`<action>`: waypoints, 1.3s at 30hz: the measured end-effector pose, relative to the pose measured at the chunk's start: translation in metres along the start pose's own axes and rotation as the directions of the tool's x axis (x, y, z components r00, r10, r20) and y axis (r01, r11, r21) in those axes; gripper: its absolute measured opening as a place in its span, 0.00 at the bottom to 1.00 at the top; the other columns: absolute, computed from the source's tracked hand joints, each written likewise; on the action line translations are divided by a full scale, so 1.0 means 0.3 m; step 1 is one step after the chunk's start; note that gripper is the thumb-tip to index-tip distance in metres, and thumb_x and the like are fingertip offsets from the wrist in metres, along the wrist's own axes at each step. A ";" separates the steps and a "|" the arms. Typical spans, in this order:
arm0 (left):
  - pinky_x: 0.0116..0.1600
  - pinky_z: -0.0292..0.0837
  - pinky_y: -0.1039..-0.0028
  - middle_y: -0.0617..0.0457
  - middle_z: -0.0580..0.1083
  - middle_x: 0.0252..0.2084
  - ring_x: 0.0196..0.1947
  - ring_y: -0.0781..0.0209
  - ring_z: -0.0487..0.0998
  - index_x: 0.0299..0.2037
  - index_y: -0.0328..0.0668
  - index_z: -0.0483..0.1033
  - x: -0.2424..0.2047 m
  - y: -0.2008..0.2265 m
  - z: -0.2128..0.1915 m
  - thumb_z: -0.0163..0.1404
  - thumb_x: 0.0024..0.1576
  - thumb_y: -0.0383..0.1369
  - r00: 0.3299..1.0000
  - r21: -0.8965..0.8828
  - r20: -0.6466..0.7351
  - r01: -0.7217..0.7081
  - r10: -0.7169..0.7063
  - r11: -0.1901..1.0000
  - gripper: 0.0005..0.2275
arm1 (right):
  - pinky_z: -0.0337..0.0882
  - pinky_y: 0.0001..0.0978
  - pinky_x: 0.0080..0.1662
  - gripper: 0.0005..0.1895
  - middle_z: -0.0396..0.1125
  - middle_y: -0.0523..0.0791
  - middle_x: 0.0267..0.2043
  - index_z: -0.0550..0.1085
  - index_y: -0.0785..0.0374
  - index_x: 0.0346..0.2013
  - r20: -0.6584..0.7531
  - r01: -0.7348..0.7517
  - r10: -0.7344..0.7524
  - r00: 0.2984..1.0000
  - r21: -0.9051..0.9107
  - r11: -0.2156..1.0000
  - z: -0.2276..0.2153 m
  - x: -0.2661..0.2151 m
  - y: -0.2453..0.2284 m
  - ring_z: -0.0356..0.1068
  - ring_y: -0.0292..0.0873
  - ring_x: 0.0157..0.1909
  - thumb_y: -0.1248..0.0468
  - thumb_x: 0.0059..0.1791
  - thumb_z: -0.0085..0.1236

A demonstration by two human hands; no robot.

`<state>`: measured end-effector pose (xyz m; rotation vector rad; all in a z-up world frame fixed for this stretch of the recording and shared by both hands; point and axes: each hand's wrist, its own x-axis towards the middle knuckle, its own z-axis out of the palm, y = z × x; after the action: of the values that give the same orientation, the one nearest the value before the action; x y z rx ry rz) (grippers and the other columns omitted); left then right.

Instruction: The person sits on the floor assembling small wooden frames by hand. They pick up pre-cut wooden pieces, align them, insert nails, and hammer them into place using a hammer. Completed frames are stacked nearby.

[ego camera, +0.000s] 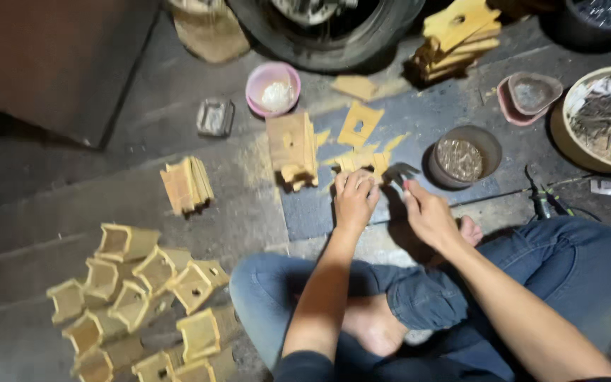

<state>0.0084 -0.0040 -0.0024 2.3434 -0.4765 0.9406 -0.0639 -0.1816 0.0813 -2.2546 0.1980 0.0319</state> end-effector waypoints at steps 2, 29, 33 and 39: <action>0.47 0.83 0.67 0.58 0.77 0.41 0.51 0.49 0.76 0.35 0.52 0.82 0.010 0.007 -0.025 0.60 0.52 0.33 1.000 -0.013 -0.005 -0.023 0.023 1.000 0.03 | 0.66 0.58 0.67 0.23 0.71 0.59 0.61 0.77 0.65 0.63 -0.043 0.015 -0.014 0.999 0.024 1.000 -0.018 -0.001 -0.020 0.68 0.62 0.66 0.57 0.59 0.46; 0.60 0.75 0.49 0.32 0.77 0.52 0.55 0.30 0.79 0.66 0.42 0.70 -0.111 -0.012 -0.093 0.63 0.54 0.30 0.801 -0.207 0.246 0.594 -0.546 0.778 0.28 | 0.76 0.54 0.54 0.23 0.79 0.43 0.43 0.77 0.37 0.54 0.546 0.453 0.039 0.837 -0.730 0.512 -0.199 -0.113 0.030 0.79 0.52 0.51 0.38 0.48 0.52; 0.53 0.79 0.53 0.38 0.83 0.44 0.48 0.37 0.84 0.54 0.48 0.81 -0.129 -0.043 -0.081 0.64 0.56 0.36 0.785 -0.227 0.250 0.617 -0.567 0.754 0.16 | 0.70 0.57 0.61 0.21 0.78 0.41 0.49 0.80 0.36 0.52 0.574 0.434 0.140 0.807 -0.737 0.518 -0.220 -0.091 -0.036 0.76 0.50 0.58 0.39 0.47 0.59; 0.46 0.82 0.58 0.43 0.84 0.41 0.43 0.42 0.86 0.42 0.45 0.80 -0.131 -0.037 -0.067 0.67 0.54 0.36 0.779 -0.312 0.232 0.627 -0.583 0.714 0.11 | 0.80 0.48 0.51 0.12 0.77 0.48 0.43 0.84 0.51 0.39 0.233 0.204 -0.033 0.972 -0.761 0.616 -0.325 0.233 0.088 0.79 0.53 0.51 0.54 0.48 0.57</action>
<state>-0.0233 0.0215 -0.0228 1.9896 0.0930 0.3515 -0.0032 -0.2825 0.1171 -3.1263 -0.1142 0.3346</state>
